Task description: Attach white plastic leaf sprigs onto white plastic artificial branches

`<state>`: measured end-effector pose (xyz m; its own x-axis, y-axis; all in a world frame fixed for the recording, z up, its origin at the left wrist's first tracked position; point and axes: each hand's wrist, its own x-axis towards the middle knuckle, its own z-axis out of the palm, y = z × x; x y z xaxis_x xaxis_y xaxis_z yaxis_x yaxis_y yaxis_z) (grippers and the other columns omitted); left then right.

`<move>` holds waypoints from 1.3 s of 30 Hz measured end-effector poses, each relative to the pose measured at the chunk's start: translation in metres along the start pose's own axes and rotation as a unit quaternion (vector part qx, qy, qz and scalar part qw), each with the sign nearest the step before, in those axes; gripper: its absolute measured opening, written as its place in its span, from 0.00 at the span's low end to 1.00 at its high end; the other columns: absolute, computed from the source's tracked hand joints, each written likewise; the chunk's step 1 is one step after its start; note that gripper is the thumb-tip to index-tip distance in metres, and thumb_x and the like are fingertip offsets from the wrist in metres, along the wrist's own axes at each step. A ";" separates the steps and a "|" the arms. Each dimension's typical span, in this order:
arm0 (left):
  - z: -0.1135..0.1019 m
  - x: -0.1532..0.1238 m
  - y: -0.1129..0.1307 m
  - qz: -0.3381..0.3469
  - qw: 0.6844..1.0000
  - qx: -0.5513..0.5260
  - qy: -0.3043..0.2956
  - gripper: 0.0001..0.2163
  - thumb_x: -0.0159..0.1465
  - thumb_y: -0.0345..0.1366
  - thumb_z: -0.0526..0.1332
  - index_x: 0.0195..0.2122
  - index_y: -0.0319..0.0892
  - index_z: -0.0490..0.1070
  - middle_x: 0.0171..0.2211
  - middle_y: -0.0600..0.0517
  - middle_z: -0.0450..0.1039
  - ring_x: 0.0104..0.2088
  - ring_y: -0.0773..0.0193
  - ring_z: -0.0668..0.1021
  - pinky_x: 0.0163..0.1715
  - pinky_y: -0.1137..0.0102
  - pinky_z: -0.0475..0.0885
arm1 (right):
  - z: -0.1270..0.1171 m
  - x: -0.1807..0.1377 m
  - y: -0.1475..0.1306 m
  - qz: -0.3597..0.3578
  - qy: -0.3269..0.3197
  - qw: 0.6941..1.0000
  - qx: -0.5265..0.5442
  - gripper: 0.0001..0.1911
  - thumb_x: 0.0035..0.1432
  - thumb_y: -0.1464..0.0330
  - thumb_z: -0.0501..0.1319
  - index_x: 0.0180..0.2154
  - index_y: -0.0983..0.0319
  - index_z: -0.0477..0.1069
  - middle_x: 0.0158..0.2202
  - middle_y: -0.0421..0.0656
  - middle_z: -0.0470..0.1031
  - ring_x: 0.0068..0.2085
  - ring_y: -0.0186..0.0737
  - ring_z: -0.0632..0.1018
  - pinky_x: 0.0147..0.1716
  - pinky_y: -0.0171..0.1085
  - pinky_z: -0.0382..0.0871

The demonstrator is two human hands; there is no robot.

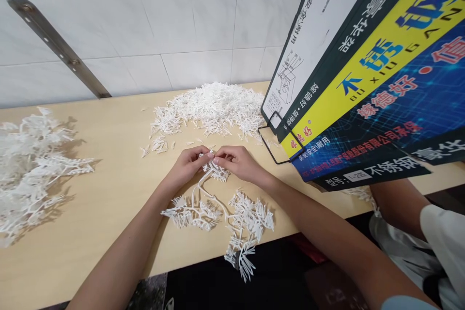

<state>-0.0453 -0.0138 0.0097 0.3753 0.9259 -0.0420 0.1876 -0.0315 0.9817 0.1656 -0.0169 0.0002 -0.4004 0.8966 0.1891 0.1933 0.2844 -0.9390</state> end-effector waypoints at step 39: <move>0.007 -0.005 0.002 -0.015 0.998 0.046 -0.037 0.18 0.62 0.45 0.67 0.20 0.39 0.69 0.16 0.56 0.62 0.19 0.72 0.61 0.22 0.72 0.54 | -0.006 -0.002 0.005 -0.096 -0.019 0.994 -0.046 0.11 0.72 0.63 0.59 0.46 0.59 0.79 0.45 0.46 0.79 0.44 0.41 0.79 0.44 0.40 0.71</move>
<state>-0.0402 -0.0216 0.0108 0.4329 0.8971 -0.0888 0.2809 -0.0407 0.9589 0.1722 -0.0150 -0.0032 -0.4710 0.8100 0.3495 0.1911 0.4804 -0.8560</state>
